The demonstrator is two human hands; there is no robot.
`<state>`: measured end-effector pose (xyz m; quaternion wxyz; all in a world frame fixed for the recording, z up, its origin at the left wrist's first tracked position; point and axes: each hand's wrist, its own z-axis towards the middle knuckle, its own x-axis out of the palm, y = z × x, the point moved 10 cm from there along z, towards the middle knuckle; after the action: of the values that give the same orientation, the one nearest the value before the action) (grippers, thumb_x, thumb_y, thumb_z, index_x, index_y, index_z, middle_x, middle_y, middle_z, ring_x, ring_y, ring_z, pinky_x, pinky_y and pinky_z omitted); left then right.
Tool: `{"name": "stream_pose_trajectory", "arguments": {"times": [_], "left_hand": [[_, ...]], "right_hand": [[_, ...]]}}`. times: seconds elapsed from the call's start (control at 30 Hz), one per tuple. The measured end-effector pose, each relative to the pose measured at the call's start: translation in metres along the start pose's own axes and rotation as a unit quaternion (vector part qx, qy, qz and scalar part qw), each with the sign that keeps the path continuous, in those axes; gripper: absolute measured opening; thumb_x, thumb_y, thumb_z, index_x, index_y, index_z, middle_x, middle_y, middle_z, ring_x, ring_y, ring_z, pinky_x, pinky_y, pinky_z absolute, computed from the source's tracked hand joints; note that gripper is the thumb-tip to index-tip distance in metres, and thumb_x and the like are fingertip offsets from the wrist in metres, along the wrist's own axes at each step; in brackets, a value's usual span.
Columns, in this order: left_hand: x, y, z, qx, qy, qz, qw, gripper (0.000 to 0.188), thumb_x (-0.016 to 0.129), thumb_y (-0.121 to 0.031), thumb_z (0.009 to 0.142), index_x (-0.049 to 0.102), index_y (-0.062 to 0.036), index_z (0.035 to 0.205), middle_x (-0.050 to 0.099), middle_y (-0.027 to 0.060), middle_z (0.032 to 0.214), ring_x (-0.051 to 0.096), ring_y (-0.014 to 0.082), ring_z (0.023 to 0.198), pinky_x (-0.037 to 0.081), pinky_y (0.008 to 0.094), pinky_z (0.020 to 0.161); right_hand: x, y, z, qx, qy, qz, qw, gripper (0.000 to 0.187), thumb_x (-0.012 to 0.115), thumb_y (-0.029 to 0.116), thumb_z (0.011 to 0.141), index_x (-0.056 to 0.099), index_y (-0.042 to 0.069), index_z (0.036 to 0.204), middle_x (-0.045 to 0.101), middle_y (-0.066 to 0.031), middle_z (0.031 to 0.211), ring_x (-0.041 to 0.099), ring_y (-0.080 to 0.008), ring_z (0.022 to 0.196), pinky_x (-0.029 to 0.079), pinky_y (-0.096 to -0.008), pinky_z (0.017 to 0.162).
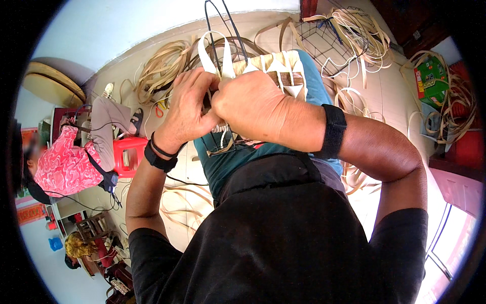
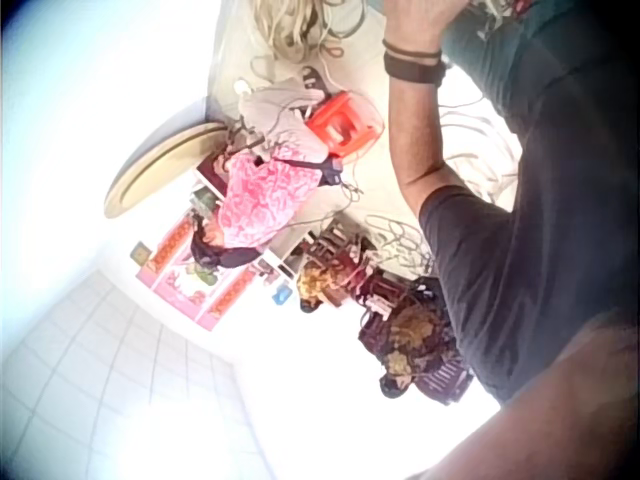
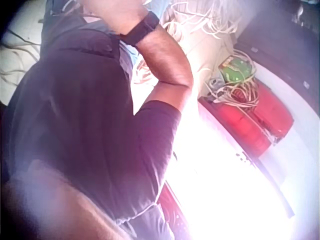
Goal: The person is weaving white strips around a basket frame, looping each strip over and under the vertical ribs and pulling them tight by hand.
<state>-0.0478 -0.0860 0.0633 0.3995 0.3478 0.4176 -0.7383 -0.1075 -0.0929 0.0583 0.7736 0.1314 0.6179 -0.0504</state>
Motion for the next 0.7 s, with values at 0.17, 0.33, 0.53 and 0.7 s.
{"name": "stream_pose_trajectory", "arguments": {"times": [0.17, 0.33, 0.53, 0.7], "left_hand": [[0.001, 0.001, 0.000, 0.003, -0.004, -0.001, 1.000, 0.029, 0.065, -0.020, 0.063, 0.057, -0.0063, 0.087, 0.054, 0.0094, 0.085, 0.054, 0.0316, 0.087, 0.038, 0.0415, 0.083], [0.001, 0.000, 0.001, -0.002, 0.020, 0.003, 1.000, 0.030, 0.065, -0.020, 0.063, 0.057, -0.0066, 0.089, 0.054, 0.0095, 0.086, 0.054, 0.0318, 0.087, 0.038, 0.0417, 0.084], [0.000, 0.000, -0.001, 0.004, 0.008, 0.001, 1.000, 0.032, 0.065, -0.020, 0.063, 0.058, -0.0056, 0.089, 0.054, 0.0106, 0.087, 0.054, 0.0325, 0.089, 0.038, 0.0422, 0.085], [0.000, -0.001, -0.004, 0.000, 0.017, 0.002, 1.000, 0.031, 0.065, -0.019, 0.062, 0.058, -0.0054, 0.089, 0.054, 0.0111, 0.088, 0.054, 0.0329, 0.090, 0.039, 0.0425, 0.085]], "right_hand": [[-0.003, 0.001, -0.003, 0.005, -0.043, 0.003, 0.999, 0.016, 0.068, 0.009, 0.069, 0.069, 0.000, 0.082, 0.067, -0.0155, 0.081, 0.071, -0.0292, 0.071, 0.056, -0.0391, 0.057], [-0.008, 0.003, -0.006, 0.010, -0.055, -0.003, 0.998, 0.016, 0.068, 0.010, 0.069, 0.069, 0.000, 0.081, 0.067, -0.0160, 0.082, 0.071, -0.0287, 0.071, 0.056, -0.0394, 0.057], [-0.006, -0.002, 0.000, 0.037, -0.068, 0.024, 0.997, 0.016, 0.068, 0.012, 0.071, 0.068, 0.001, 0.083, 0.067, -0.0157, 0.083, 0.070, -0.0309, 0.071, 0.056, -0.0407, 0.060], [-0.010, -0.003, -0.008, 0.037, -0.115, 0.048, 0.992, 0.014, 0.067, 0.012, 0.072, 0.067, 0.004, 0.083, 0.066, -0.0127, 0.081, 0.068, -0.0318, 0.070, 0.054, -0.0423, 0.059]]}}
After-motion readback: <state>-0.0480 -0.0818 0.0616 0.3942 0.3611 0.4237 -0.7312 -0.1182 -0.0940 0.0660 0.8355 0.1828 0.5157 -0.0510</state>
